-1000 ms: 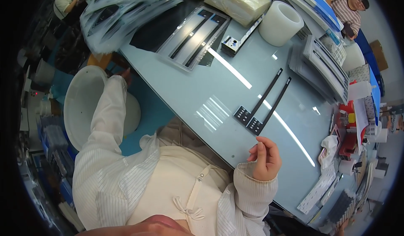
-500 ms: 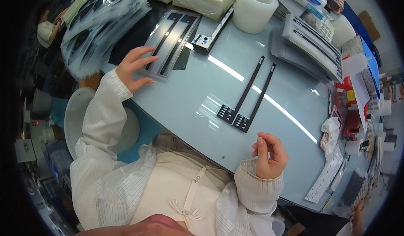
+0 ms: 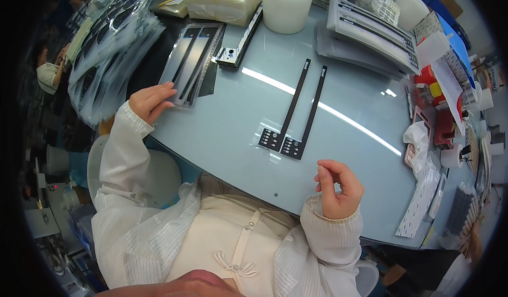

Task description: Assembling small black plastic components by cleaning them with a cloth and applying adhesive labels.

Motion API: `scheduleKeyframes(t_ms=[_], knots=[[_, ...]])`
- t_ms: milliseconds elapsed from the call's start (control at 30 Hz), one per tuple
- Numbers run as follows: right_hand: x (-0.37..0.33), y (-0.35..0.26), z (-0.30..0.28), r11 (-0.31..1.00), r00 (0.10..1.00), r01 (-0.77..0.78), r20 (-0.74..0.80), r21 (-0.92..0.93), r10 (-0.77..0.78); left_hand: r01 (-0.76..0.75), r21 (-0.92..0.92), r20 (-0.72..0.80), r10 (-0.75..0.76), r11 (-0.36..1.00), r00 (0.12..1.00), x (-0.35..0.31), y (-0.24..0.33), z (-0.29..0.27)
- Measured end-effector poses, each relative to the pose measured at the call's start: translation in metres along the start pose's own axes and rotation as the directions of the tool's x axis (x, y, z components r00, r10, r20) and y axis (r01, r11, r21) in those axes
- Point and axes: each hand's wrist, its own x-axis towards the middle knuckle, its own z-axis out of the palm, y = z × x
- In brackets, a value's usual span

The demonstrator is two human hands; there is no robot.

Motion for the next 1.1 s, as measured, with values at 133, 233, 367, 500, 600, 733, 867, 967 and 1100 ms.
scheduleKeyframes(t_ms=[133,233,367,500,600,733,867,967,1100], knots=[[0.004,-0.004,-0.001,0.999,0.996,0.003,0.09,0.042,-0.007,-0.044,0.227,-0.259,0.104,0.973,0.96,0.005,0.003,-0.013],[0.006,-0.015,0.009,0.993,0.988,-0.064,0.145,0.097,0.049,0.024,0.3,-0.409,0.106,0.954,0.906,0.005,-0.002,-0.026],[0.007,-0.019,0.027,0.94,0.962,-0.164,0.26,0.3,0.085,-0.077,0.396,-0.443,0.264,0.915,0.856,0.012,0.002,-0.052],[0.005,-0.023,0.038,0.815,0.888,-0.334,0.448,0.474,0.104,-0.208,0.373,-0.465,0.376,0.904,0.801,0.022,0.056,-0.079],[0.008,-0.026,0.048,0.74,0.882,-0.289,0.47,0.607,-0.041,-0.374,0.339,-0.43,0.496,0.863,0.754,0.023,0.09,-0.086],[0.009,-0.042,0.062,0.636,0.932,-0.247,0.358,0.731,-0.05,-0.628,0.2,-0.408,0.646,0.752,0.645,0.034,0.126,-0.071],[0.002,-0.051,0.064,0.586,0.969,-0.241,0.224,0.773,0.103,-0.714,0.127,-0.425,0.688,0.689,0.588,0.047,0.142,-0.043],[-0.008,-0.053,0.065,0.541,0.961,-0.272,0.198,0.796,0.193,-0.716,0.079,-0.424,0.673,0.694,0.606,0.054,0.149,-0.029],[-0.012,-0.052,0.055,0.612,0.957,-0.285,0.188,0.738,0.22,-0.725,0.017,-0.374,0.677,0.688,0.634,0.059,0.154,-0.016]])
